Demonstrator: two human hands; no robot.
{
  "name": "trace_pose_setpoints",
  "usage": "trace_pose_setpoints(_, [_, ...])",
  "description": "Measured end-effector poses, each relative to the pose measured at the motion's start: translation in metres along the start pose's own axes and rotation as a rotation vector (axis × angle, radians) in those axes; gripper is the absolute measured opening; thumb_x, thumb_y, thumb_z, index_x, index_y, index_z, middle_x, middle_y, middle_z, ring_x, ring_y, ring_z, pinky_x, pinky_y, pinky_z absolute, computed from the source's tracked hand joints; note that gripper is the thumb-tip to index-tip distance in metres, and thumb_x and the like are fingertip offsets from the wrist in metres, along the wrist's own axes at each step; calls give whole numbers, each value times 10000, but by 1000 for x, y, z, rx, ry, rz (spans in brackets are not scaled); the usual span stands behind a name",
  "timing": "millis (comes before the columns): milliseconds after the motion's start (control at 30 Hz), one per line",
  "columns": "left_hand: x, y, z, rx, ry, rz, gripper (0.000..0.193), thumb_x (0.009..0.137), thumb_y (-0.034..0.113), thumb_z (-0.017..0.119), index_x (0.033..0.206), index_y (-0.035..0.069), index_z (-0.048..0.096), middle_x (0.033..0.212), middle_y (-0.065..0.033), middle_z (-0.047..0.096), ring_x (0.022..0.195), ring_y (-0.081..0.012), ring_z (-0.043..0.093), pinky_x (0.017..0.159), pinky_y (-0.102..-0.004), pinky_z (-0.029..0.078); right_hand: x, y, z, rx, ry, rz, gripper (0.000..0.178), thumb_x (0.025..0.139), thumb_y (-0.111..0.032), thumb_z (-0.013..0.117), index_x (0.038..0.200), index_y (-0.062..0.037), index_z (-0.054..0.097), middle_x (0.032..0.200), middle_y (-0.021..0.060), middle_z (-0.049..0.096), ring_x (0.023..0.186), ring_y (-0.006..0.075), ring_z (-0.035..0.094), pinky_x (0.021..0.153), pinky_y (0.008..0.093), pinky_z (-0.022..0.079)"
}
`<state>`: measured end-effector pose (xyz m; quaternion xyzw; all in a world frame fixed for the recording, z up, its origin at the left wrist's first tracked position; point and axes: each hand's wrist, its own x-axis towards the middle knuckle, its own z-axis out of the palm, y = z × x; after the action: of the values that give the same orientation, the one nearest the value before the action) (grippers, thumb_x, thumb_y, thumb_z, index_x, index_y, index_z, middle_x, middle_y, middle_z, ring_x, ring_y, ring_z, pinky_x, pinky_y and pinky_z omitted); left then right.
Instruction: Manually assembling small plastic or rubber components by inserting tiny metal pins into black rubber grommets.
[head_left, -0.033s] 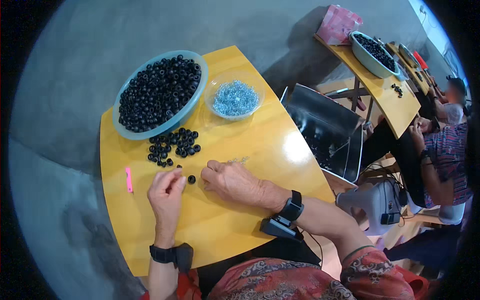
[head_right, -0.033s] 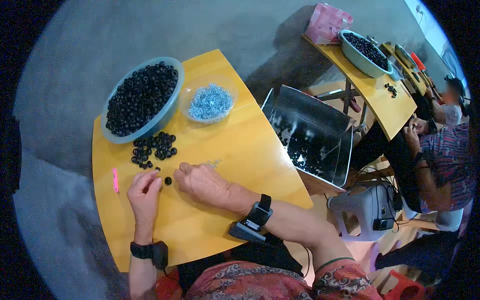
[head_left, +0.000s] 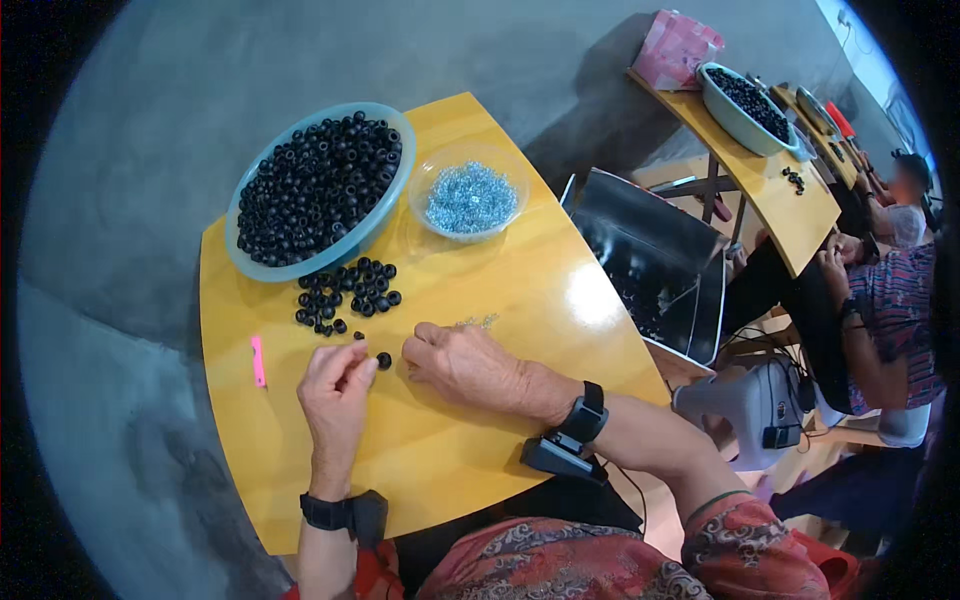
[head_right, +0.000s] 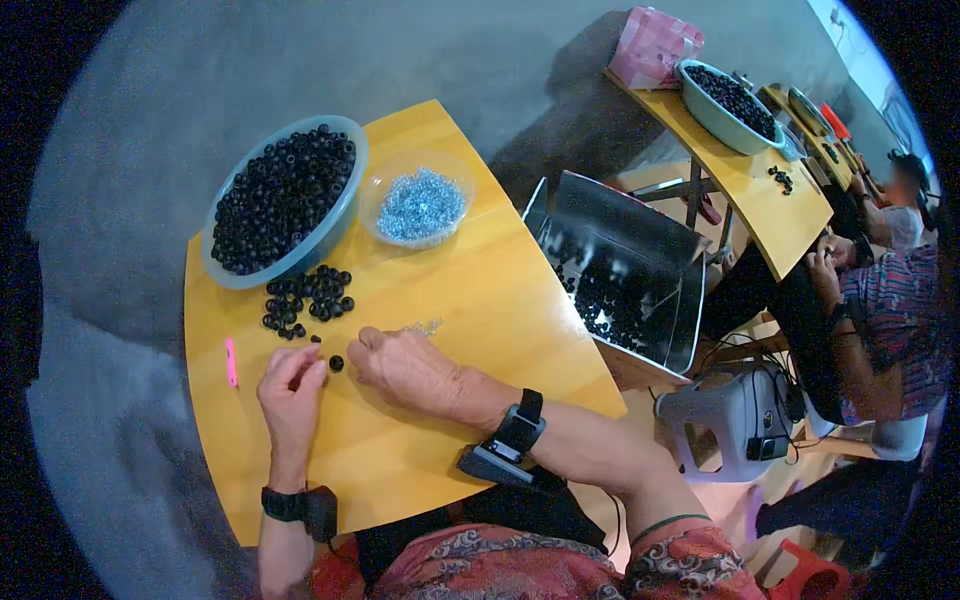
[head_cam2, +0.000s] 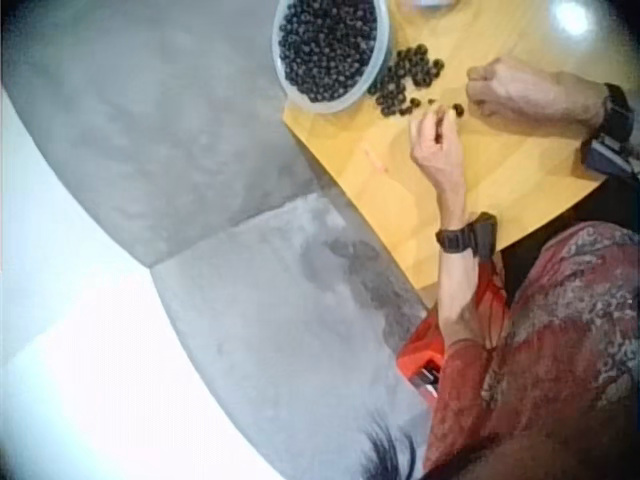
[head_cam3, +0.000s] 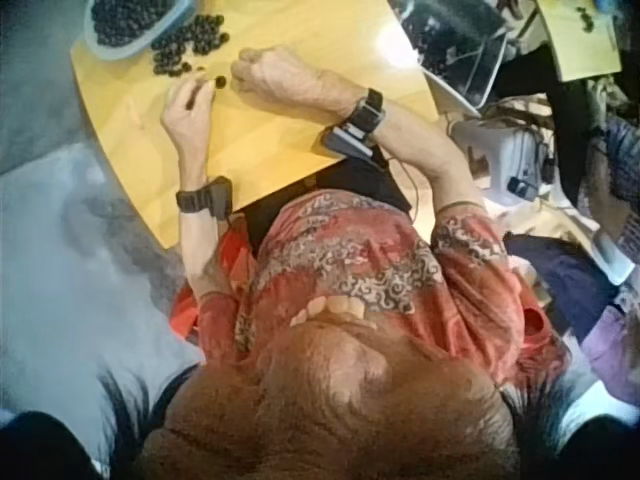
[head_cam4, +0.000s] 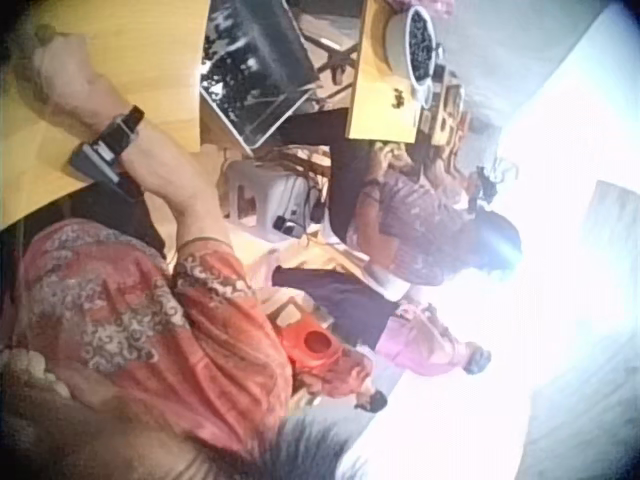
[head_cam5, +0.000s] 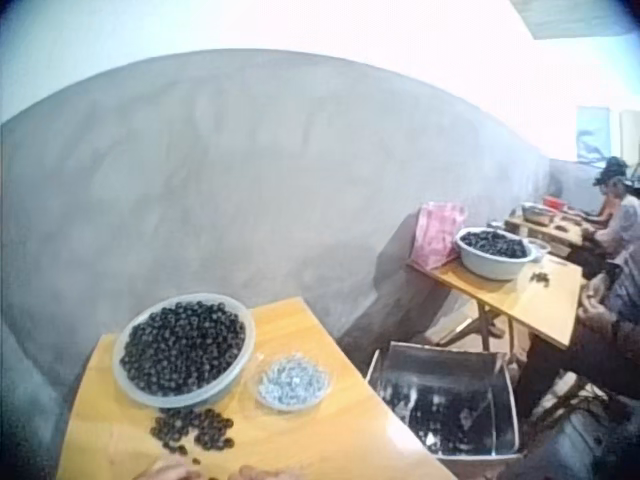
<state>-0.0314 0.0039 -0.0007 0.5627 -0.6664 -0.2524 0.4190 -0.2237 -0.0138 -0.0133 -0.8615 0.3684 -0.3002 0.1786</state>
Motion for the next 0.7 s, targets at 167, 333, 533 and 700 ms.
trace_pose_setpoints(167, [3,4,10,69,-72,118,263,672,-47,689,927,-6,643,820,-60,580,637,-121,539,575,-242,442,-2,2,-6,-67,-20,10,144,752,-133,606,800,-27,522,760,129,538,633,308,589,551,394,488])
trace_pose_setpoints(333, [3,-8,-2,191,-66,183,267,661,-67,681,917,-8,633,823,-74,584,653,-152,562,584,-247,449,6,2,12,-33,68,-85,135,749,-118,591,828,-31,524,777,122,539,637,306,598,543,397,484])
trace_pose_setpoints(533, [-3,-6,1,-252,-20,-163,168,769,-48,628,937,-44,618,815,-42,587,688,-102,552,598,-226,451,-1,-4,-4,107,59,-51,152,792,-135,597,859,-36,504,778,140,551,625,330,600,531,415,478])
trace_pose_setpoints(700, [-17,-8,-10,-419,-12,-290,203,813,-21,601,1013,-62,603,883,-46,601,743,-105,563,666,-210,463,-2,-14,-8,196,75,-83,151,809,-131,597,887,-42,504,772,146,562,640,333,603,541,412,478])
